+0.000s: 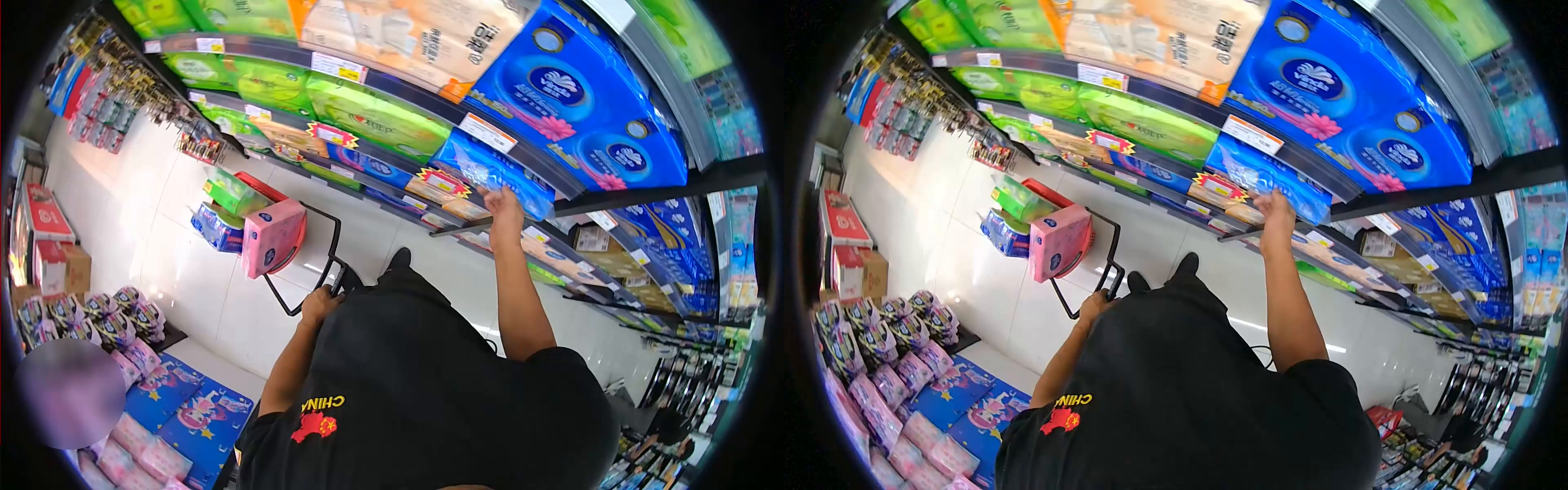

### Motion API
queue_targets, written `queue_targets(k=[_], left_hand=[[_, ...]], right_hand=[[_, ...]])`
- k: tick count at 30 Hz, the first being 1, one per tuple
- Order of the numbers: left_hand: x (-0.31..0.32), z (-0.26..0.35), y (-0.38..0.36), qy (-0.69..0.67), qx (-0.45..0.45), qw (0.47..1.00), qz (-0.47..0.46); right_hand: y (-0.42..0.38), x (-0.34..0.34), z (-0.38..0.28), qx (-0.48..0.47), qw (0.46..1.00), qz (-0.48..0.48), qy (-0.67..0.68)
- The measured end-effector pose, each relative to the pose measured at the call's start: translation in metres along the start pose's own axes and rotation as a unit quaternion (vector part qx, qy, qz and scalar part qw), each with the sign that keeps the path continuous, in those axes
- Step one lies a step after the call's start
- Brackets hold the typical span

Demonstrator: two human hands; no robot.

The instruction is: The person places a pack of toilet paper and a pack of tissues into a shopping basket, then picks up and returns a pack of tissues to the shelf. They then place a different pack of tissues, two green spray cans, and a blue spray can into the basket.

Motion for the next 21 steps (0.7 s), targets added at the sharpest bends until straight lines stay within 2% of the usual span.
queue_targets(k=[4,7,10,13,16,21], left_hand=[[-0.009,0.003,-0.009,-0.004,-0.007,1.0,0.001],[-0.013,0.004,-0.011,-0.001,-0.005,1.0,-0.004],[-0.013,0.002,-0.007,0.015,-0.003,1.0,-0.015],[-0.017,0.006,-0.006,0.017,-0.004,0.999,-0.029],[-0.018,0.008,-0.002,0.012,-0.002,0.999,-0.044],[-0.016,0.006,0.002,0.015,0.004,0.998,-0.055]], right_hand=[[-0.011,0.002,0.014,-0.045,0.996,0.037,0.072],[-0.044,0.02,0.004,-0.077,0.993,0.064,0.066],[-0.058,0.011,0.011,-0.074,0.997,0.034,0.018],[-0.077,0.006,0.008,-0.073,0.995,0.054,-0.048],[-0.102,0.02,-0.005,-0.127,0.991,0.039,-0.019],[-0.126,0.024,-0.019,-0.095,0.995,0.044,0.0]])
Point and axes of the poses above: each hand's wrist, its own y-axis towards the middle knuckle, its own x-axis out of the palm, z = x × y, the point moved 3 cm from there along y, towards the middle knuckle, and after that the axes turned 7 degrees about x, right-handed, at the moved point
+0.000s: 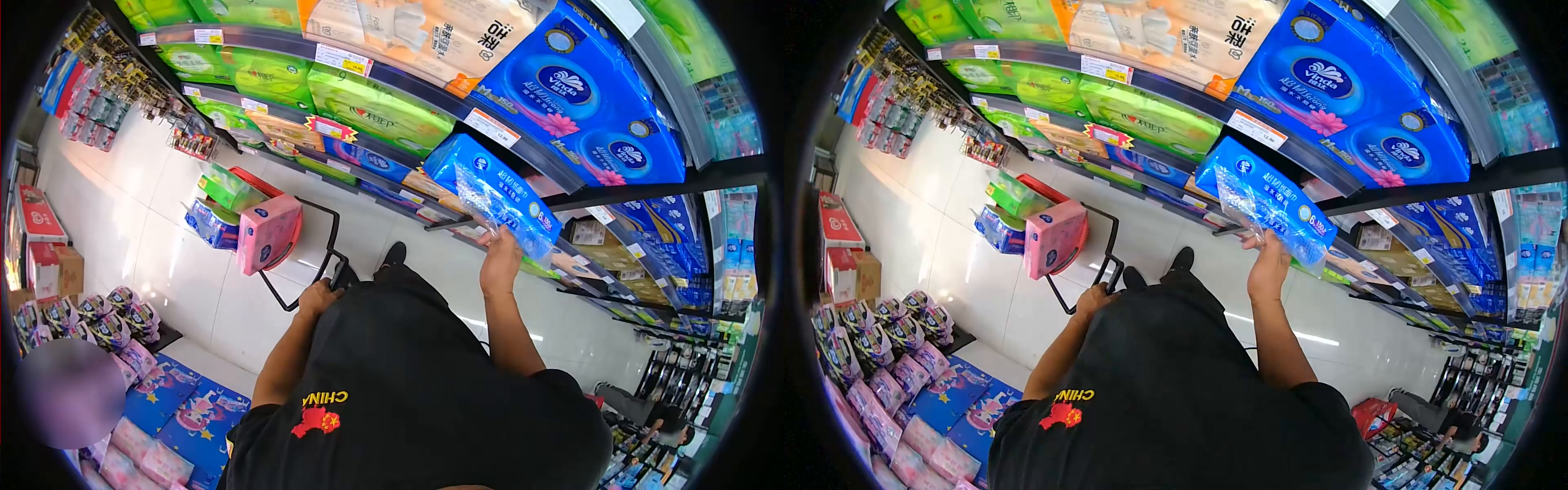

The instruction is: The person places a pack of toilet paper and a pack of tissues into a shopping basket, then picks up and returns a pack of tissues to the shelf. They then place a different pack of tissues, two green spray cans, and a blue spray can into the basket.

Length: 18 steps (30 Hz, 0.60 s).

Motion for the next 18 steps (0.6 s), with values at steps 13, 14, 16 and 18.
queue_targets(k=[13,14,16,18], left_hand=[[0.003,-0.007,-0.011,-0.024,-0.008,1.0,0.01],[0.004,-0.008,-0.012,-0.026,-0.006,1.0,0.016],[0.004,-0.008,-0.012,-0.024,-0.01,1.0,0.01],[0.003,-0.007,-0.012,-0.023,-0.012,1.0,0.004]], right_hand=[[0.0,-0.02,-0.001,-0.02,0.994,-0.021,-0.101],[-0.004,-0.019,-0.002,-0.019,0.993,-0.02,-0.112],[-0.008,-0.02,0.002,-0.018,0.995,-0.036,-0.094],[-0.008,-0.016,0.006,-0.025,0.998,-0.024,-0.048]])
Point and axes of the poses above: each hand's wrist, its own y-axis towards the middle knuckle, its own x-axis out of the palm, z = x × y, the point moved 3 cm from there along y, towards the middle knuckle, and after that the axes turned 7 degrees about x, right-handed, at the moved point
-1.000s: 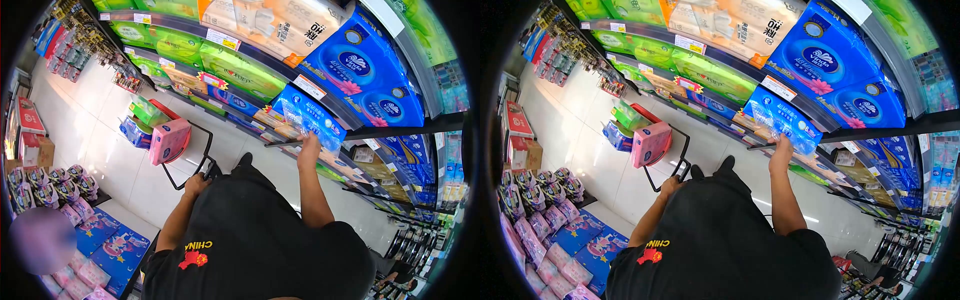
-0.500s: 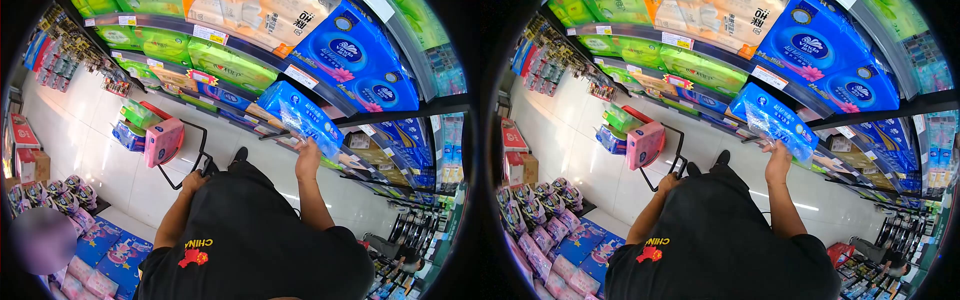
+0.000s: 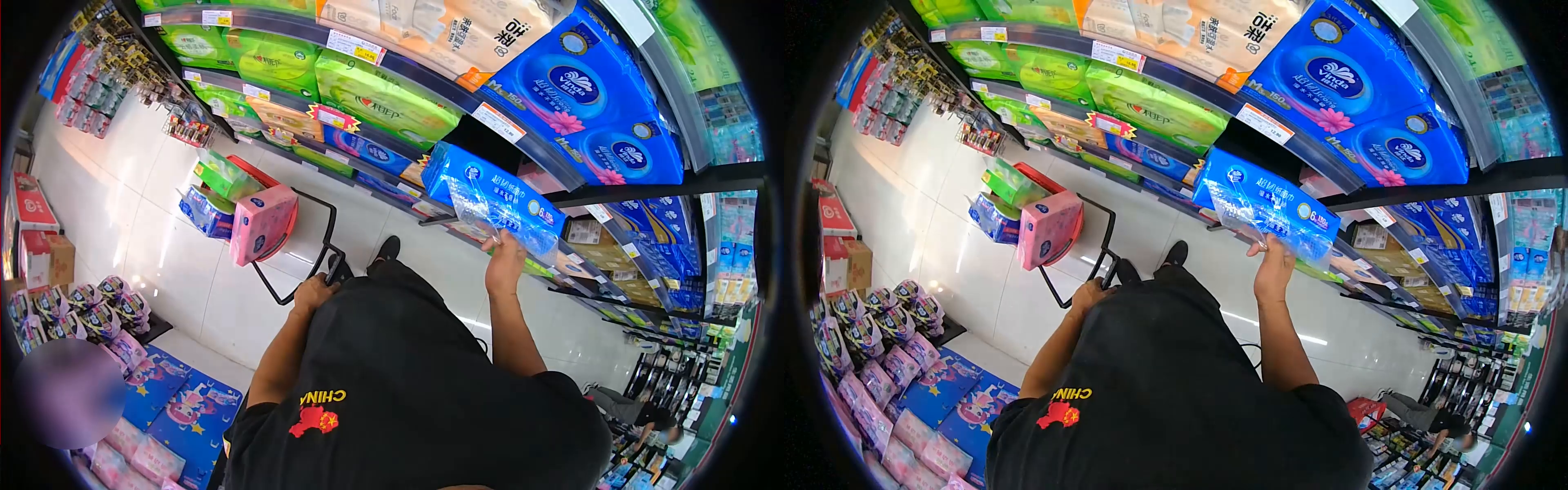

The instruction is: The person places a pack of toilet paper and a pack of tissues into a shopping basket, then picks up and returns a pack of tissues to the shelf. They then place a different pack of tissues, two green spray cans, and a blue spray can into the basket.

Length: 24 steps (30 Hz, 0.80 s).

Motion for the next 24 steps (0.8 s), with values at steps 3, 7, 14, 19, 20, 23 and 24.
queue_targets(k=[3,7,14,19,20,23,24], left_hand=[[-0.001,0.0,0.001,0.002,-0.001,1.0,-0.013],[-0.001,0.0,0.002,0.002,0.0,1.0,-0.019],[-0.004,0.0,-0.002,0.003,-0.007,1.0,-0.007],[-0.002,-0.005,0.001,-0.003,0.007,1.0,0.009],[0.0,-0.008,0.002,-0.005,0.009,1.0,0.011],[-0.002,-0.008,-0.001,-0.003,-0.003,1.0,0.012],[0.0,-0.01,-0.002,-0.008,-0.001,1.0,0.023]], right_hand=[[0.001,0.003,-0.008,-0.008,0.998,0.026,-0.053],[0.017,0.002,-0.01,0.001,0.995,0.062,-0.073],[0.061,-0.006,0.011,-0.031,0.994,0.036,-0.103],[0.088,-0.006,0.016,0.013,0.997,0.026,-0.078],[0.093,-0.005,0.018,0.029,0.999,0.022,-0.037],[0.106,0.0,0.016,0.015,0.999,-0.031,0.011],[0.111,-0.002,0.017,0.018,0.999,-0.045,0.019]])
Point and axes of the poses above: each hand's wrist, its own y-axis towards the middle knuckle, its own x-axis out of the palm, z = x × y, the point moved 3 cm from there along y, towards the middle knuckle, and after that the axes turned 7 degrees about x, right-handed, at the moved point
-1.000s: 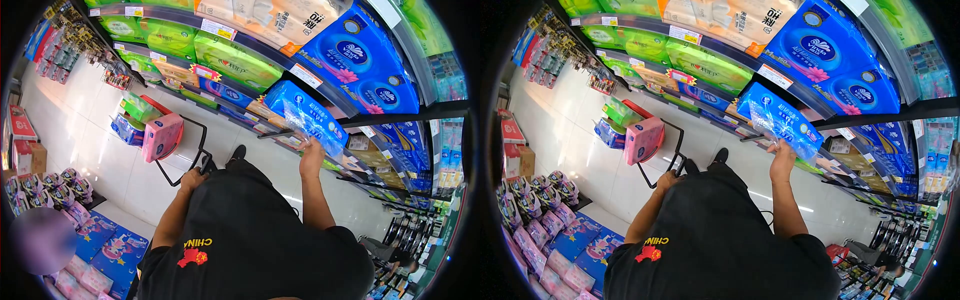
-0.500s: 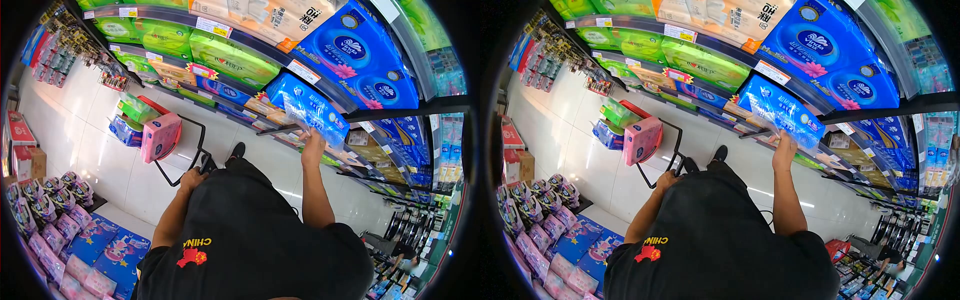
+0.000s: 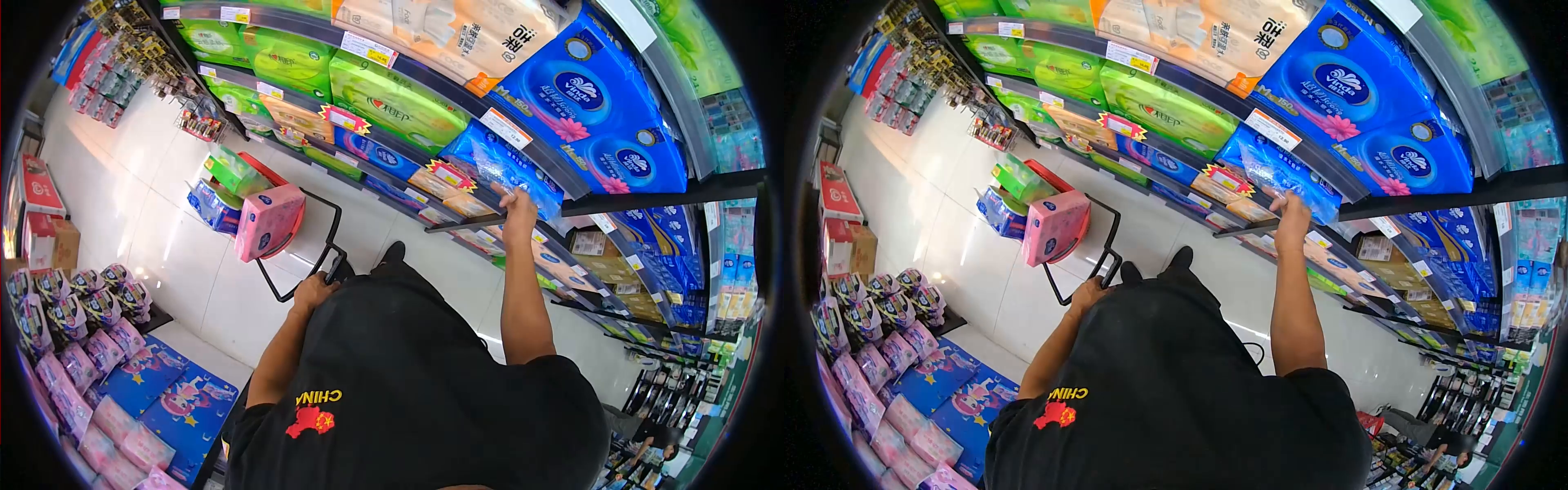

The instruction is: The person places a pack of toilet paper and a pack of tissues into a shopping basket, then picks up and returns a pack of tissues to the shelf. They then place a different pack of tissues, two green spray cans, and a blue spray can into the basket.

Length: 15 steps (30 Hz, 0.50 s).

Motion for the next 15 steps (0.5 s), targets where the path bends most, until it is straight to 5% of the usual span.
queue_targets(k=[15], left_hand=[[0.009,0.002,-0.013,-0.029,-0.008,0.999,0.039]], right_hand=[[0.053,-0.005,-0.015,0.09,0.995,0.022,-0.042]])
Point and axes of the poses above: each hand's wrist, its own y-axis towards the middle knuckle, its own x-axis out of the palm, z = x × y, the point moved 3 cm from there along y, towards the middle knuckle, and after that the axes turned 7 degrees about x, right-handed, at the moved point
